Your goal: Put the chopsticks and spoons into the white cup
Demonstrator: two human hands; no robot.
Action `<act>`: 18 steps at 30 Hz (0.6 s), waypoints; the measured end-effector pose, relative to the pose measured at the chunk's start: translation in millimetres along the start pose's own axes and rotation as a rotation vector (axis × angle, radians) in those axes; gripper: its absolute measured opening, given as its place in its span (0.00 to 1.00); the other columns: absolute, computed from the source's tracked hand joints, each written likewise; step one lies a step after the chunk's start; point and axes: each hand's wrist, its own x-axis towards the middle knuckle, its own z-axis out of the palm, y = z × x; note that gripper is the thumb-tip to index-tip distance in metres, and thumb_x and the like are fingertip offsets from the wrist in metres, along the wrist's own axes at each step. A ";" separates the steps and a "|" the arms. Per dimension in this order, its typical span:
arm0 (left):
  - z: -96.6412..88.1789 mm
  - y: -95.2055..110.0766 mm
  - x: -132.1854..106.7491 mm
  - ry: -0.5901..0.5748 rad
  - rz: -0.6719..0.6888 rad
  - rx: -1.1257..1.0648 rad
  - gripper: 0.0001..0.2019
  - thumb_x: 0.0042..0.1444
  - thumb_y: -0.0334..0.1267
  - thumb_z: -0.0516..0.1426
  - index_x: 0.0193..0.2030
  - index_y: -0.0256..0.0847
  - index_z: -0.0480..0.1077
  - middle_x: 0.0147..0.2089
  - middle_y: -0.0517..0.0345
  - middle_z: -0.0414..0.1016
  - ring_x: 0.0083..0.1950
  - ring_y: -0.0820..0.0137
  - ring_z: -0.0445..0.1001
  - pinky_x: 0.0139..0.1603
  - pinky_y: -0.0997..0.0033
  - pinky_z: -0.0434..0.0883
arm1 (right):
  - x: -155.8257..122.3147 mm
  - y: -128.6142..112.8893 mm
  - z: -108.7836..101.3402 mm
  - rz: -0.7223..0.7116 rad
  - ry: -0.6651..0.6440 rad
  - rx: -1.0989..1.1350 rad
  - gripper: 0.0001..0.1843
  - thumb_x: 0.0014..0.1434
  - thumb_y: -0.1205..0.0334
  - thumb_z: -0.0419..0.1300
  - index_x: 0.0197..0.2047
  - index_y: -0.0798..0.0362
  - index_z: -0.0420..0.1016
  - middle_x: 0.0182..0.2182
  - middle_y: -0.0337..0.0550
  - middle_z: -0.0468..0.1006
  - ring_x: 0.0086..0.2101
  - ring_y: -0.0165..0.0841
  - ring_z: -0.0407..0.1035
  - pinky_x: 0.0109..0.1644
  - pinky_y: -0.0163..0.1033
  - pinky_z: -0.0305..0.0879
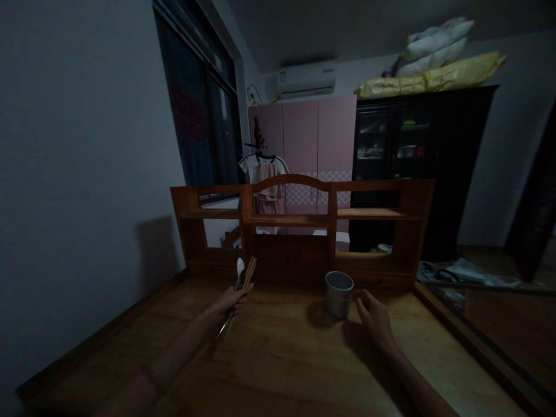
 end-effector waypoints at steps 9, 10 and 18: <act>45.3 -10.6 -15.5 -0.024 0.076 -0.110 0.25 0.41 0.63 0.63 0.25 0.43 0.61 0.14 0.75 0.53 0.13 0.81 0.49 0.13 0.78 0.48 | -1.2 -2.6 -2.4 0.009 0.012 -0.003 0.15 0.62 0.54 0.50 0.40 0.49 0.76 0.35 0.44 0.82 0.33 0.38 0.76 0.36 0.38 0.65; 50.1 -10.8 -13.7 -0.006 0.099 -0.126 0.25 0.42 0.64 0.61 0.25 0.43 0.61 0.14 0.75 0.53 0.13 0.81 0.49 0.13 0.78 0.49 | -1.3 -2.5 -2.5 0.009 0.012 -0.003 0.15 0.62 0.54 0.50 0.40 0.49 0.76 0.35 0.44 0.82 0.33 0.38 0.76 0.37 0.38 0.65; 69.3 -4.4 -1.8 0.152 0.291 -0.191 0.25 0.43 0.64 0.61 0.26 0.42 0.66 0.17 0.70 0.61 0.15 0.79 0.59 0.17 0.77 0.59 | -1.8 -3.3 -3.1 -0.001 0.017 -0.007 0.15 0.63 0.55 0.49 0.41 0.49 0.75 0.36 0.43 0.82 0.34 0.38 0.76 0.38 0.38 0.65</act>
